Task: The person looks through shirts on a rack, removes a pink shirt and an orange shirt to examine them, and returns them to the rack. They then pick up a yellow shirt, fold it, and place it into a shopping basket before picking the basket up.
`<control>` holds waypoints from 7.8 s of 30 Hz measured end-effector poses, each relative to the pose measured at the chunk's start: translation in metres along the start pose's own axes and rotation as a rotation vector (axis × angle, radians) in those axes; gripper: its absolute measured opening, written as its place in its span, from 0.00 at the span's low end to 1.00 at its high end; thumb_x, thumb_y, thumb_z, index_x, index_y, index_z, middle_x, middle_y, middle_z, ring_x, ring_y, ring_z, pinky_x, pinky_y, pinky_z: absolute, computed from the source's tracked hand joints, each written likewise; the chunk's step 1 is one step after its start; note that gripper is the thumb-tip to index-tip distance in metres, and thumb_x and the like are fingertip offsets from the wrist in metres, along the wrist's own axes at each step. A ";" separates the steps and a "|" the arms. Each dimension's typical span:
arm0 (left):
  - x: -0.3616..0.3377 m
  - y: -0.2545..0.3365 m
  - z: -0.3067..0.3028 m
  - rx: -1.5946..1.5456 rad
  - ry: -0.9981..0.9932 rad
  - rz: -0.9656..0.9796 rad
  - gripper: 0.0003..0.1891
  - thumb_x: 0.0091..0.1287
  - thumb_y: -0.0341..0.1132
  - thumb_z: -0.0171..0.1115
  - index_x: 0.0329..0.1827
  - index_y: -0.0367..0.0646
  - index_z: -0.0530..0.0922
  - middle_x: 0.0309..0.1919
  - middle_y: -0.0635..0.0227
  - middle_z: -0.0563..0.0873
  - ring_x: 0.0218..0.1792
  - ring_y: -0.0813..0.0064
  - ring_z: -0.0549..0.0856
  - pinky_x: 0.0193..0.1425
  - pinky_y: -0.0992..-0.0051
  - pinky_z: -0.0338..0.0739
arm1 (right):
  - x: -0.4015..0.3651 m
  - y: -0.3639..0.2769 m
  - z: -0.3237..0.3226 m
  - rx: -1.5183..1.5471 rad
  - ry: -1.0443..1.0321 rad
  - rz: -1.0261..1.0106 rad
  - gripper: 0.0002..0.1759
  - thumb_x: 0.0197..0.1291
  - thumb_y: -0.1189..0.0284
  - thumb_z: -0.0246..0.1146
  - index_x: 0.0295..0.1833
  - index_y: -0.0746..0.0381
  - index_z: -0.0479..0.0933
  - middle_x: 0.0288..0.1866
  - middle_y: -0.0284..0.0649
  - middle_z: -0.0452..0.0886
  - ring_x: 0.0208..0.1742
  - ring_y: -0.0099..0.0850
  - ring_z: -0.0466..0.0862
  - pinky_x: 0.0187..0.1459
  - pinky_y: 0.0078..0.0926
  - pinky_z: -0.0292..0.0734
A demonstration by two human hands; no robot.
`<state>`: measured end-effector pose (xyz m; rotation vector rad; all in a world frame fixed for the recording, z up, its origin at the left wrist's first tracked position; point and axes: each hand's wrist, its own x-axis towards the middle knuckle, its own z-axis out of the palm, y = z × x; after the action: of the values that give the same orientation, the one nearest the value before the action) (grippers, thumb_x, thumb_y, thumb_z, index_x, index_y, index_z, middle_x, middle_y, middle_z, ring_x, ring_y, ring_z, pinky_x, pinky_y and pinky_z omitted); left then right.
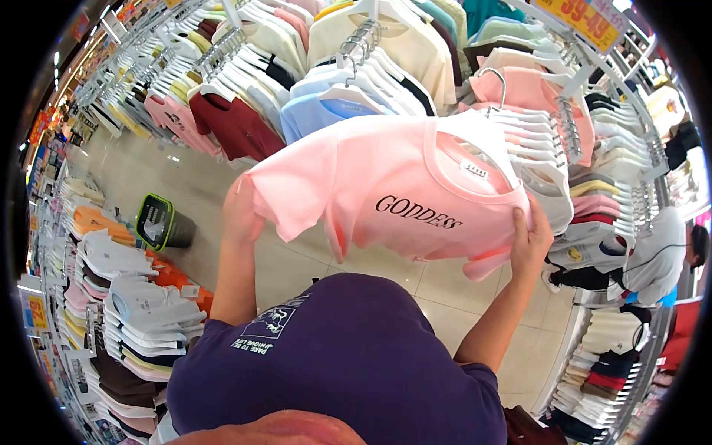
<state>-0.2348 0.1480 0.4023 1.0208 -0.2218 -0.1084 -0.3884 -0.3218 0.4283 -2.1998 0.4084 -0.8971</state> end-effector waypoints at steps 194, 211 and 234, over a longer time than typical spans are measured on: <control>-0.002 -0.078 -0.049 -0.157 -0.331 -0.478 0.23 0.78 0.26 0.55 0.75 0.30 0.71 0.71 0.60 0.79 0.71 0.67 0.77 0.76 0.66 0.69 | 0.021 -0.072 0.032 -0.128 -0.036 -0.098 0.21 0.67 0.72 0.70 0.63 0.69 0.81 0.44 0.49 0.90 0.41 0.27 0.86 0.47 0.28 0.80; 0.026 -0.062 -0.048 0.469 -0.769 -0.652 0.12 0.78 0.36 0.60 0.48 0.32 0.83 0.35 0.67 0.90 0.35 0.78 0.88 0.44 0.73 0.81 | -0.033 -0.072 -0.003 -0.248 -0.051 -0.041 0.21 0.63 0.76 0.69 0.62 0.66 0.82 0.50 0.49 0.89 0.49 0.36 0.88 0.55 0.30 0.79; 0.264 -0.115 0.075 1.124 -0.113 0.395 0.17 0.66 0.44 0.74 0.46 0.39 0.86 0.34 0.60 0.87 0.37 0.65 0.84 0.42 0.67 0.77 | 0.064 0.015 -0.033 -0.347 -0.156 -0.015 0.21 0.53 0.81 0.73 0.55 0.66 0.84 0.42 0.48 0.87 0.40 0.40 0.86 0.45 0.30 0.79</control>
<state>0.0062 -0.0253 0.3776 2.0610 -0.6186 0.3652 -0.3667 -0.3818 0.4645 -2.5713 0.5024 -0.6950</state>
